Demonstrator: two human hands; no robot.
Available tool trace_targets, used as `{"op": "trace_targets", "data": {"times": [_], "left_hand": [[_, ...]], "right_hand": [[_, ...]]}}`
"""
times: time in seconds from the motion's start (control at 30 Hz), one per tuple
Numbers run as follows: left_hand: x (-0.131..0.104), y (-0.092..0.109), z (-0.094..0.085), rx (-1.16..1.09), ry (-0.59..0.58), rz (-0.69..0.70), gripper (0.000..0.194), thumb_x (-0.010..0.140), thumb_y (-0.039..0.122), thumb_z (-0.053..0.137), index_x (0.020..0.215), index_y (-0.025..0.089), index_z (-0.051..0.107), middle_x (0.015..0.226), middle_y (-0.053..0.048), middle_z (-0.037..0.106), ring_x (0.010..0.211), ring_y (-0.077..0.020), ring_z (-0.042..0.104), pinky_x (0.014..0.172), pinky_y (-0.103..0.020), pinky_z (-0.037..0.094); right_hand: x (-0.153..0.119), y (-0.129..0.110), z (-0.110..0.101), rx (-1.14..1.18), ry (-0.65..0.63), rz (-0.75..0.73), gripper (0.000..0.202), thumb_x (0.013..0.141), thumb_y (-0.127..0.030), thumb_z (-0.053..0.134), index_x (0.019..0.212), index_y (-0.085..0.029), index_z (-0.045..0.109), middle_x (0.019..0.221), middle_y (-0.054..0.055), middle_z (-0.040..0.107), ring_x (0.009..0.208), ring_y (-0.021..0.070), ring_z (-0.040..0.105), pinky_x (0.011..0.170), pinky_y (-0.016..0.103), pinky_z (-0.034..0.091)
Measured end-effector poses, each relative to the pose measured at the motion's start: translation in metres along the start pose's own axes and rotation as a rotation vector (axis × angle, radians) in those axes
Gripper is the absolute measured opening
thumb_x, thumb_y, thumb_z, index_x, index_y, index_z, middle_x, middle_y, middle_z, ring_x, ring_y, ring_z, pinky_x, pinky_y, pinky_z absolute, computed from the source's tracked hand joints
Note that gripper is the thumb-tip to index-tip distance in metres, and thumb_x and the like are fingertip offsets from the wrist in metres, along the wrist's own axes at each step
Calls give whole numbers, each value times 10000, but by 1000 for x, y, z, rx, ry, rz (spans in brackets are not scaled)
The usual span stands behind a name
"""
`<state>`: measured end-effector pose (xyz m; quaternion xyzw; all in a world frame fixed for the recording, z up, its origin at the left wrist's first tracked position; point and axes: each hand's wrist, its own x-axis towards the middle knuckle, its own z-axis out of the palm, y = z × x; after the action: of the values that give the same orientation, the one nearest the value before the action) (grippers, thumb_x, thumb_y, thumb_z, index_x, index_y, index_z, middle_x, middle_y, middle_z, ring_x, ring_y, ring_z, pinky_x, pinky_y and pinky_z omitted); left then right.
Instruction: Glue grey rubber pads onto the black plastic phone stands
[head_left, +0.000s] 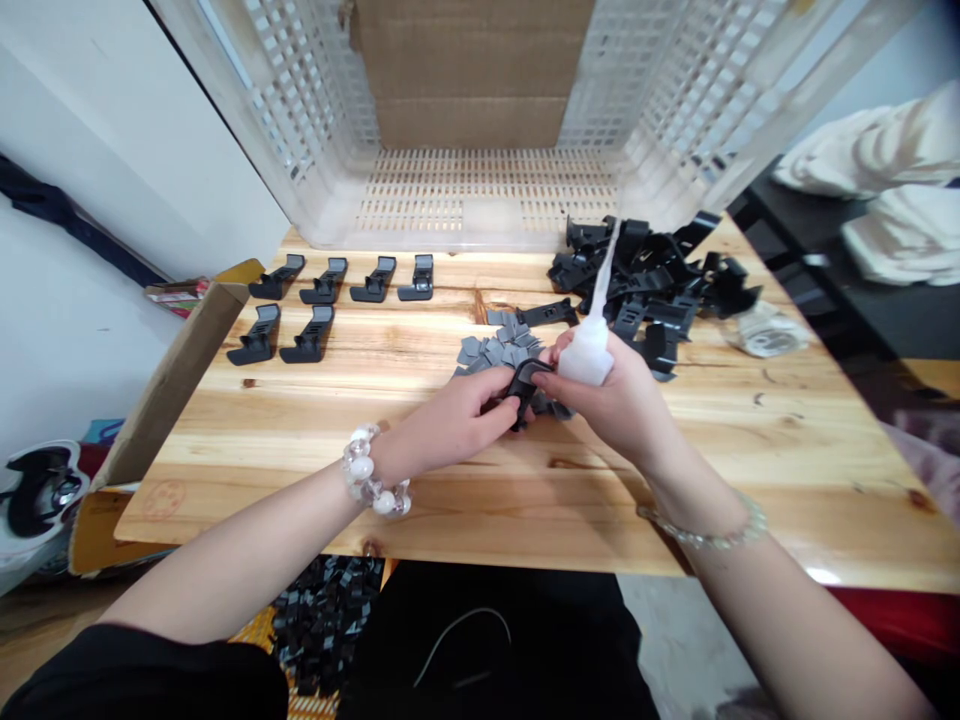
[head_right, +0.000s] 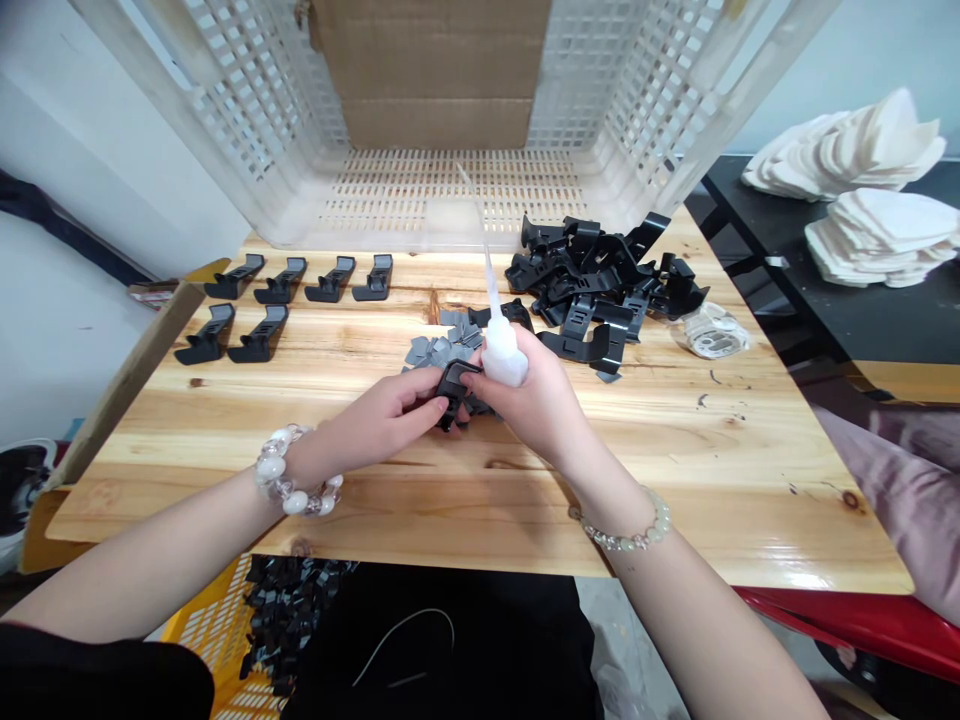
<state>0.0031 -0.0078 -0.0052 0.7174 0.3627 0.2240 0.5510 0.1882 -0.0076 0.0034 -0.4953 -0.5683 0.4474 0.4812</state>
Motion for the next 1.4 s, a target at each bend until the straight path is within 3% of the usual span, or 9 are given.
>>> {"op": "trace_targets", "data": {"times": [0.4, 0.73, 0.87, 1.03, 1.4], "left_hand": [[0, -1, -1, 25, -5, 4, 177, 939, 254, 425, 964, 174, 582, 962, -46, 683, 850, -176, 656, 812, -342, 546], [3, -1, 1, -142, -25, -18, 154, 908, 199, 459, 949, 159, 602, 978, -57, 696, 885, -171, 681, 810, -323, 558], [6, 0, 2, -332, -28, -57, 108, 877, 124, 467, 936, 154, 554, 913, -55, 706, 820, -160, 701, 790, -313, 560], [6, 3, 3, -534, 50, -127, 71, 916, 210, 500, 973, 181, 469, 792, -18, 682, 695, -158, 712, 699, -330, 590], [8, 1, -3, -549, 80, -151, 76, 911, 244, 545, 918, 179, 506, 714, -6, 685, 617, -135, 699, 595, -254, 576]], "right_hand": [[-2, 0, -1, -29, -34, 46, 276, 628, -191, 756, 780, -186, 524, 767, -10, 579, 625, 96, 514, 550, 231, 464], [-3, 1, -1, -6, -32, 44, 270, 632, -172, 751, 793, -187, 535, 782, -15, 584, 622, 100, 530, 552, 248, 452], [-4, 1, 0, 33, -56, 65, 274, 643, -188, 747, 795, -198, 520, 781, -16, 592, 575, 114, 566, 524, 267, 460], [-5, 4, 3, 18, -88, 70, 268, 651, -209, 742, 808, -206, 525, 708, -26, 586, 570, 141, 595, 533, 286, 474], [-9, 7, 7, -153, -82, -55, 229, 702, -255, 724, 854, -202, 562, 762, -2, 609, 651, 152, 593, 607, 305, 491]]}}
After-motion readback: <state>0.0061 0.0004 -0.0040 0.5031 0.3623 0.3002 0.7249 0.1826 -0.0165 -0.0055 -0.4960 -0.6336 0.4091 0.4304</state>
